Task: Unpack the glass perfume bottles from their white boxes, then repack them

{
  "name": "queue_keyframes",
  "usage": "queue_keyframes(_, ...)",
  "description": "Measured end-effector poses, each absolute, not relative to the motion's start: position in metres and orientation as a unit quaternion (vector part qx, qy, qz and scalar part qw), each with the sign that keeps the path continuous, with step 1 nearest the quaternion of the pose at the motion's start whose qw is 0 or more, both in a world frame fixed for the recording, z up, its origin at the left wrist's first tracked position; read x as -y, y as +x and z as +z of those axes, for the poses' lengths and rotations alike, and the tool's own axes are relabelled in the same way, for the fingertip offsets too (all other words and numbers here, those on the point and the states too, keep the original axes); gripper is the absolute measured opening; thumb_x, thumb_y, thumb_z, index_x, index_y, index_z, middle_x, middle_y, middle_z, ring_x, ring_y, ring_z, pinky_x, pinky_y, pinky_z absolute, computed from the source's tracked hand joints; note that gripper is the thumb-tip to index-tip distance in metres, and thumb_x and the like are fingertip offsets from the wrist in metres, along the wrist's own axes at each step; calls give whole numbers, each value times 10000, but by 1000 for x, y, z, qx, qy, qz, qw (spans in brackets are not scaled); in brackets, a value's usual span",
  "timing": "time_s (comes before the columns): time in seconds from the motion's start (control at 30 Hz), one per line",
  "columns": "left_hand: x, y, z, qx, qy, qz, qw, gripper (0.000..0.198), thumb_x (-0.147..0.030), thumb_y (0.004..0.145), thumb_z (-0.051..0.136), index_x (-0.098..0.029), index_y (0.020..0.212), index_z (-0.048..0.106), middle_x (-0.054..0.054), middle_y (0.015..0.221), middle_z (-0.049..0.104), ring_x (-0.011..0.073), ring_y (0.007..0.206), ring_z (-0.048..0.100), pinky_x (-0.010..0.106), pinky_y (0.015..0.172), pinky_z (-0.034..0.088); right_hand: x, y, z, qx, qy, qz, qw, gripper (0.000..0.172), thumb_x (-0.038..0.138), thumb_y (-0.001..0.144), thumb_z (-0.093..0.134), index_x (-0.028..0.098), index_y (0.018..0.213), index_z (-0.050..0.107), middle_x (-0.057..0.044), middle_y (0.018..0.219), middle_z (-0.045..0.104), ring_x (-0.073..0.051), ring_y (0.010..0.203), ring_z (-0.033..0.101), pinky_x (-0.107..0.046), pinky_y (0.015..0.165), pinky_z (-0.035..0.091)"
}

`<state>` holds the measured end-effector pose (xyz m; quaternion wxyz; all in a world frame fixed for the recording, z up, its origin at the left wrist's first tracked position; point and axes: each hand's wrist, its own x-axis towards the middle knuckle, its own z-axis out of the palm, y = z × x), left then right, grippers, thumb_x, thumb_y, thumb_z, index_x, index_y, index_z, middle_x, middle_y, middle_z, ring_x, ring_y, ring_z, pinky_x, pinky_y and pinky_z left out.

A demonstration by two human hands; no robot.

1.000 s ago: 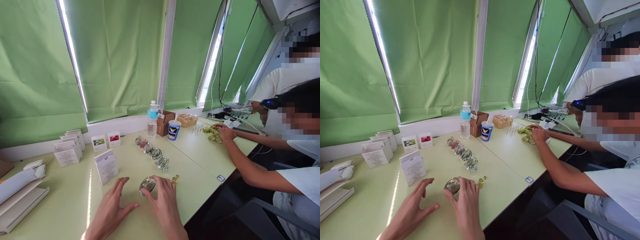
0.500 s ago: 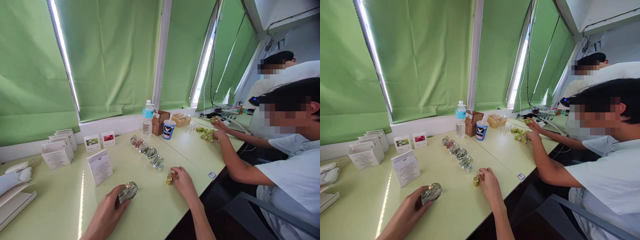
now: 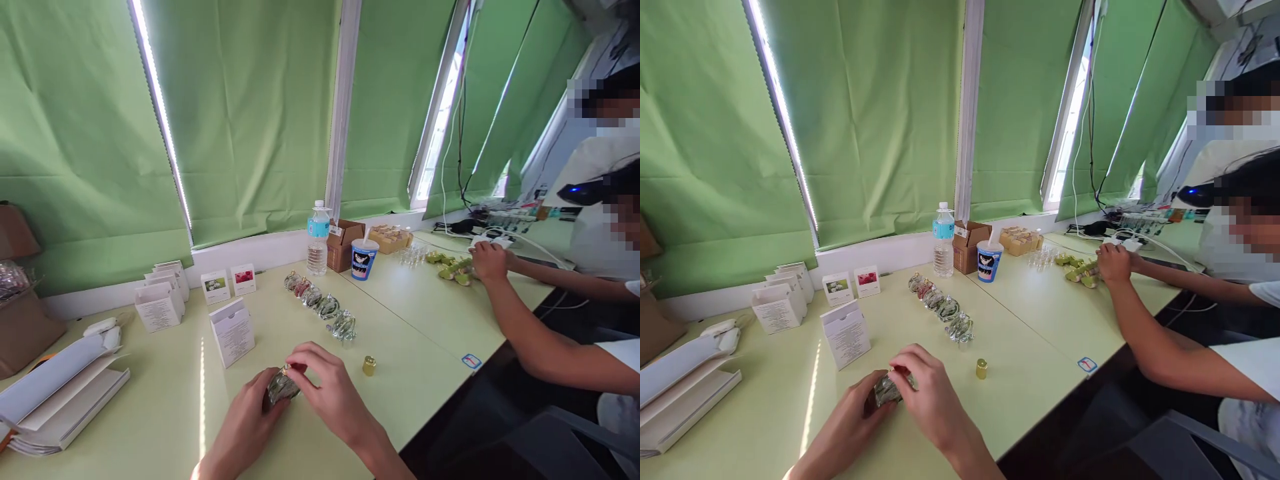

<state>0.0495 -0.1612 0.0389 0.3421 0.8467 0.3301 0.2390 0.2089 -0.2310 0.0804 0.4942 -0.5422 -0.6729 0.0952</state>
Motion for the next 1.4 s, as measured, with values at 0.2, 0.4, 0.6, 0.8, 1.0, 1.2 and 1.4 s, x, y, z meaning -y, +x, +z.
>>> queue_keyframes(0.2, 161, 50, 39, -324, 843, 245, 353, 236, -197, 847, 485, -250, 1064, 561, 12, 947, 681, 179, 786, 590, 245, 647, 418, 220, 209, 77, 723, -545, 50, 422, 195, 158, 946, 459, 221, 945, 644, -36, 912, 611, -155, 810, 598, -274, 754, 503)
queue_keyframes(0.4, 161, 49, 44, -321, 845, 240, 354, 257, -179, 830, 483, -247, 1065, 562, 19, 952, 680, 180, 786, 586, 242, 637, 408, 222, 211, 80, 734, -539, 57, 410, 199, 147, 947, 459, 215, 954, 646, -36, 934, 605, -153, 846, 591, -277, 785, 497)
queue_keyframes(0.6, 162, 47, 46, -326, 846, 226, 356, 306, -171, 836, 467, -248, 1121, 548, 23, 998, 675, 179, 821, 583, 241, 658, 406, 222, 212, 71, 736, -513, 33, 441, 217, 142, 945, 464, 216, 1039, 646, -52, 979, 604, -159, 879, 593, -287, 801, 503)
queue_keyframes(0.8, 162, 47, 46, -332, 845, 216, 359, 316, -186, 861, 460, -242, 1164, 531, 31, 1048, 665, 178, 854, 581, 235, 651, 394, 223, 209, 69, 744, -513, 37, 427, 214, 122, 936, 470, 208, 993, 657, -55, 967, 609, -166, 891, 590, -293, 790, 508)
queue_keyframes(1.0, 161, 47, 46, -323, 845, 220, 367, 320, -178, 859, 465, -265, 1162, 523, 11, 1066, 661, 171, 879, 574, 232, 697, 399, 219, 209, 62, 721, -497, 28, 482, 199, 114, 913, 514, 202, 980, 679, -58, 938, 629, -159, 867, 608, -286, 796, 521)
queue_keyframes(1.2, 161, 46, 45, -324, 849, 214, 359, 311, -160, 845, 458, -262, 1131, 523, 4, 1000, 664, 167, 809, 563, 234, 678, 389, 215, 211, 55, 698, -482, 35, 528, 168, 124, 887, 563, 205, 951, 695, -59, 933, 648, -157, 864, 626, -270, 790, 531)
queue_keyframes(1.4, 160, 47, 44, -328, 850, 212, 354, 313, -179, 846, 468, -260, 1143, 521, 13, 1021, 664, 176, 834, 570, 233, 656, 387, 211, 210, 52, 691, -486, 18, 535, 147, 129, 873, 575, 212, 875, 697, -52, 888, 661, -162, 830, 617, -285, 758, 531)
